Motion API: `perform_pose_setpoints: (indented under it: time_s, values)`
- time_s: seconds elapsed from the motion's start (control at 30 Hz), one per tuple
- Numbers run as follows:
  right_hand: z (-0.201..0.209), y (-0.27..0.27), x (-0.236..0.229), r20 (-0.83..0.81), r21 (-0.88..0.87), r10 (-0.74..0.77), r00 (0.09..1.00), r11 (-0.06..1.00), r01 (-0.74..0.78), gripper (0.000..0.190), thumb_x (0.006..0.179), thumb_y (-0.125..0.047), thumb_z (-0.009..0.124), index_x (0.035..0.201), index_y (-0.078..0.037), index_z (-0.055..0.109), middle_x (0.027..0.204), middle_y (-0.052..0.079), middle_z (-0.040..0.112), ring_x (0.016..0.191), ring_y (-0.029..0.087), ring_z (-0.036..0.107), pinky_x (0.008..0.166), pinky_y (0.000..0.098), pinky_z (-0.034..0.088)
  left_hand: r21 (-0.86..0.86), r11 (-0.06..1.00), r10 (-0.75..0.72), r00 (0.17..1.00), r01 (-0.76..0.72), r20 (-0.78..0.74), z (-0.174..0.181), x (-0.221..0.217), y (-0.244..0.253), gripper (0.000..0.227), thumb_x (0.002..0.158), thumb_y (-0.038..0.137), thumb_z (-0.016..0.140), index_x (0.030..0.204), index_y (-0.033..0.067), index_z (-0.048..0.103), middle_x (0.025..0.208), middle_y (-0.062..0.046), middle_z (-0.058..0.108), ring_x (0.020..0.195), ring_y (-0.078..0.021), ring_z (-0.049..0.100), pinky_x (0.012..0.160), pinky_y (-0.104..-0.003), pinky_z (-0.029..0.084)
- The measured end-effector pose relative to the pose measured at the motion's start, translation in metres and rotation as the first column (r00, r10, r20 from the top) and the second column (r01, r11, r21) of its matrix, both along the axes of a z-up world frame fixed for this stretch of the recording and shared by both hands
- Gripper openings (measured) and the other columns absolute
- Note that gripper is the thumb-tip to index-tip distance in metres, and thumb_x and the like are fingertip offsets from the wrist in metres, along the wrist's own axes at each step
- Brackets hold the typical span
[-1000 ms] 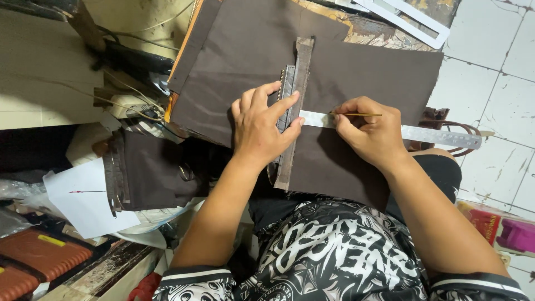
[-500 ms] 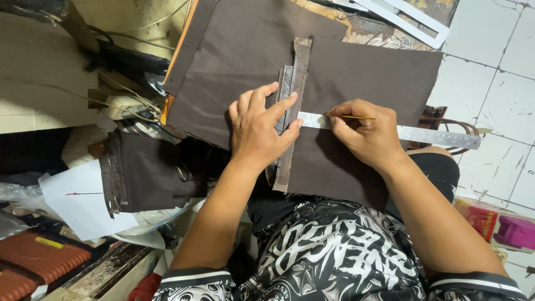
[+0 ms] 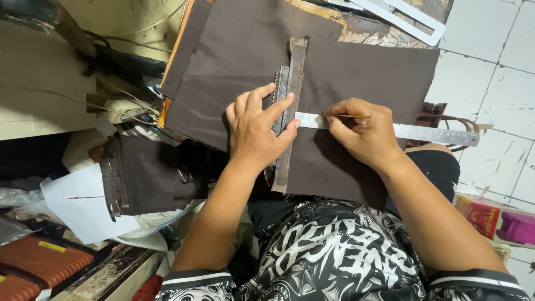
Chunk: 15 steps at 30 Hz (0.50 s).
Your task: Measuring and marking leather components on a workbench using a metal ruler and a pencil
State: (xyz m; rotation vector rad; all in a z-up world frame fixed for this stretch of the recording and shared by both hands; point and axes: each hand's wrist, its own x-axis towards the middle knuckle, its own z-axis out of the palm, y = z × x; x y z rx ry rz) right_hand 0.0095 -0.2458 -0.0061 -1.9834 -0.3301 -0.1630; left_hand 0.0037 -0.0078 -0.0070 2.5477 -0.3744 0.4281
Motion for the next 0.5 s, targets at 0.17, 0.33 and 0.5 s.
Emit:
perform_pose_setpoints:
  time_s: [0.17,0.33,0.5]
  values:
    - [-0.0038,-0.0011,0.0003,0.008,-0.039,-0.023,1.000,0.999,0.023,0.010,0.086,0.001,0.078,0.092,-0.006,0.077,0.083,0.013,0.074,0.077,0.029,0.074,0.057,0.0334,0.053,-0.002,1.000,0.000,1.000,0.000,0.001,0.0001,-0.0006,-0.0004,0.044,0.080,0.041,0.077,0.123,0.0315,0.073,0.131,-0.004,0.059,0.120,-0.0311,0.052,0.095,-0.049,0.036]
    - [-0.0019,-0.0008,0.0008,0.009,0.000,-0.011,1.000,1.000,0.011,0.009,0.084,0.002,0.078,0.091,-0.005,0.076,0.080,0.015,0.073,0.074,0.029,0.073,0.056,0.0343,0.052,-0.003,1.000,0.001,1.000,-0.001,-0.003,0.0006,-0.0002,-0.0006,0.044,0.080,0.041,0.078,0.123,0.0314,0.074,0.131,-0.004,0.060,0.121,-0.0310,0.053,0.096,-0.050,0.036]
    - [-0.0024,-0.0002,0.0001,0.014,-0.047,-0.039,0.999,0.998,0.039,0.010,0.085,-0.002,0.080,0.091,-0.009,0.078,0.080,0.012,0.074,0.072,0.026,0.073,0.054,0.0319,0.052,0.007,1.000,0.006,1.000,-0.006,0.000,0.0006,-0.0003,-0.0004,0.045,0.079,0.041,0.078,0.123,0.0325,0.073,0.131,-0.003,0.059,0.120,-0.0304,0.053,0.096,-0.049,0.036]
